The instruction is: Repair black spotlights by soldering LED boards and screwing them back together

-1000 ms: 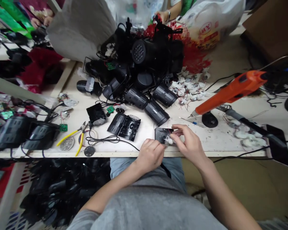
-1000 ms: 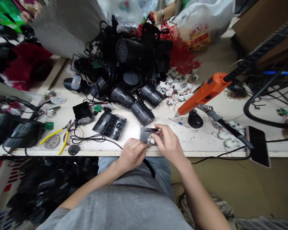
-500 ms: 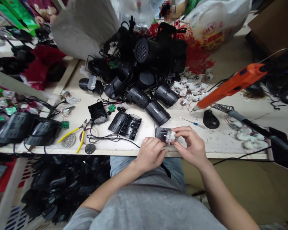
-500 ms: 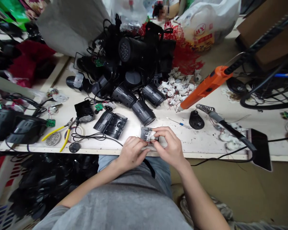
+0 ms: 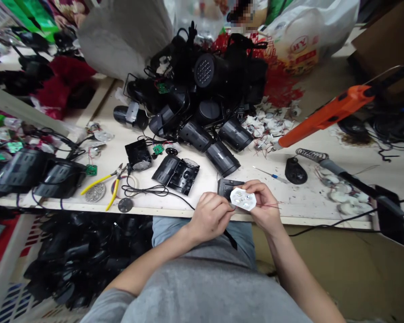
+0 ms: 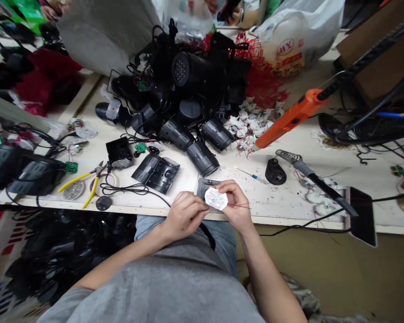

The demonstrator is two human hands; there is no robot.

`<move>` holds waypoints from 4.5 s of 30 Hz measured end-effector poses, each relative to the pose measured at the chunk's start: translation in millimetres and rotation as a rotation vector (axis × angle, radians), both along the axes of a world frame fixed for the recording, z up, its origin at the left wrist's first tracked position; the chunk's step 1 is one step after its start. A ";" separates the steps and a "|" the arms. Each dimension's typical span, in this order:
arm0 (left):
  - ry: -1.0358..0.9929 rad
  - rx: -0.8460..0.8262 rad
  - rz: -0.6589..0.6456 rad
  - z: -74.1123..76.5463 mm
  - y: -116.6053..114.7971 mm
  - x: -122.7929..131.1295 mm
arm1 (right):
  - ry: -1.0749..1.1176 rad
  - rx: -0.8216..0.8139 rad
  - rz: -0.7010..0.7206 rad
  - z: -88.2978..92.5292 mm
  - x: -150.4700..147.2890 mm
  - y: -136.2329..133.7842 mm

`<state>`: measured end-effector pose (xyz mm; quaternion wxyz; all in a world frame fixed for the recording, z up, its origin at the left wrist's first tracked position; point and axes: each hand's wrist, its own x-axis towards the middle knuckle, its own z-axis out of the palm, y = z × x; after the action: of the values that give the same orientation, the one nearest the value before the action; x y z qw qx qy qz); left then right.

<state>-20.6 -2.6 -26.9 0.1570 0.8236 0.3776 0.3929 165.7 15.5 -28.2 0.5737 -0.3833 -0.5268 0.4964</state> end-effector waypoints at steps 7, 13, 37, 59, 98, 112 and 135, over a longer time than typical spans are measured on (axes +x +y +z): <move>0.004 0.002 0.033 0.1 -1.5 2.0 | -0.239 -0.092 -0.077 6.4 6.7 -1.0; 0.020 -0.014 0.025 1.8 2.0 7.0 | -0.442 0.004 -0.051 17.4 15.9 2.3; -0.020 -0.047 0.174 -2.6 6.1 2.3 | -0.973 0.361 0.192 27.4 9.0 29.7; 0.082 -0.215 0.075 -7.7 38.1 20.5 | -0.392 0.025 -0.712 72.8 41.8 123.0; 0.078 -0.302 0.103 -5.6 41.5 24.2 | 0.408 0.092 0.037 56.2 1.7 33.4; 0.093 -0.296 0.079 -4.1 41.7 22.3 | 0.377 0.133 0.031 59.2 -1.7 31.2; 0.122 -0.295 0.297 -1.8 37.6 42.6 | 0.342 0.155 0.033 89.3 -10.6 27.6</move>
<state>22.0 35.0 -28.7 0.1933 0.7492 0.5572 0.3016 155.1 43.1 61.1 0.6745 -0.2393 -0.4643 0.5218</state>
